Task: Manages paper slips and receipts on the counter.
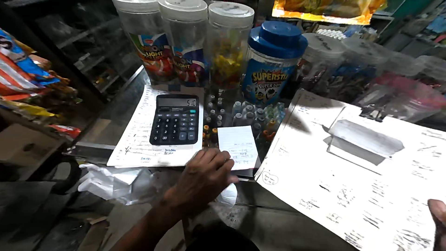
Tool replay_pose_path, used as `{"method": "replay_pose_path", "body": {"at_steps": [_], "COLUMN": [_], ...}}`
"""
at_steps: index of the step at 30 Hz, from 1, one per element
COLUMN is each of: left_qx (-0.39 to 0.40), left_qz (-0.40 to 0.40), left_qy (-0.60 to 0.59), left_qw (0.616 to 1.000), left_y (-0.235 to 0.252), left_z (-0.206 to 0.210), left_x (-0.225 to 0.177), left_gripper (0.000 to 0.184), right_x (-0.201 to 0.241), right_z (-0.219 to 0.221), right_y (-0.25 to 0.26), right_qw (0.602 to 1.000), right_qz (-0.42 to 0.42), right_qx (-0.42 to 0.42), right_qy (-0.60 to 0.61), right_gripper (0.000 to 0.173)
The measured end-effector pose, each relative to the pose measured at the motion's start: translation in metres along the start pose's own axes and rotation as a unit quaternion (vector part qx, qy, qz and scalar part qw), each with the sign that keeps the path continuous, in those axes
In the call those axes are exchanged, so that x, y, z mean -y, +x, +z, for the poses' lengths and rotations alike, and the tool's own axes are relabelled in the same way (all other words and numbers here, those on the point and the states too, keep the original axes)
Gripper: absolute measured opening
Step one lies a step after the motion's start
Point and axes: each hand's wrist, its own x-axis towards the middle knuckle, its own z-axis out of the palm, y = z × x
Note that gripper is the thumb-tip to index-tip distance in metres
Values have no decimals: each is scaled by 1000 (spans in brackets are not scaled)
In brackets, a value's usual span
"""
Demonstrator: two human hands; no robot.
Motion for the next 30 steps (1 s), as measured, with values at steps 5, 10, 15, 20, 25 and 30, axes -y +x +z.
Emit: {"method": "replay_pose_path", "body": {"at_steps": [5,10,15,20,25,30], "left_qx": [9,-39,-177,-194,-246,-179], "left_qz": [64,98,-30,-40,-3,22], "left_qy": [81,74,32,65,-211,-386], "left_qw": [995,992,983,978,946,905], "left_y": [-17,-24,-29,-31,7,37], "left_z": [-9,-22,-75,-145,-140,-105], "left_x": [-2,10,22,41,40,50], "left_gripper": [29,20,18,28,25,34], "right_x": [-4,-7,-2,-2,11,12], "right_z": [3,5,12,38,86,118], "right_y": [-2,-4,-9,-17,-25,-25], "right_qw": [999,999,996,993,984,927], "right_qz": [38,43,73,81,101,-124], "right_qx": [-1,14,23,53,127,120], "right_qy": [1,20,37,63,75,-333], "right_gripper": [28,27,26,27,27,49]}}
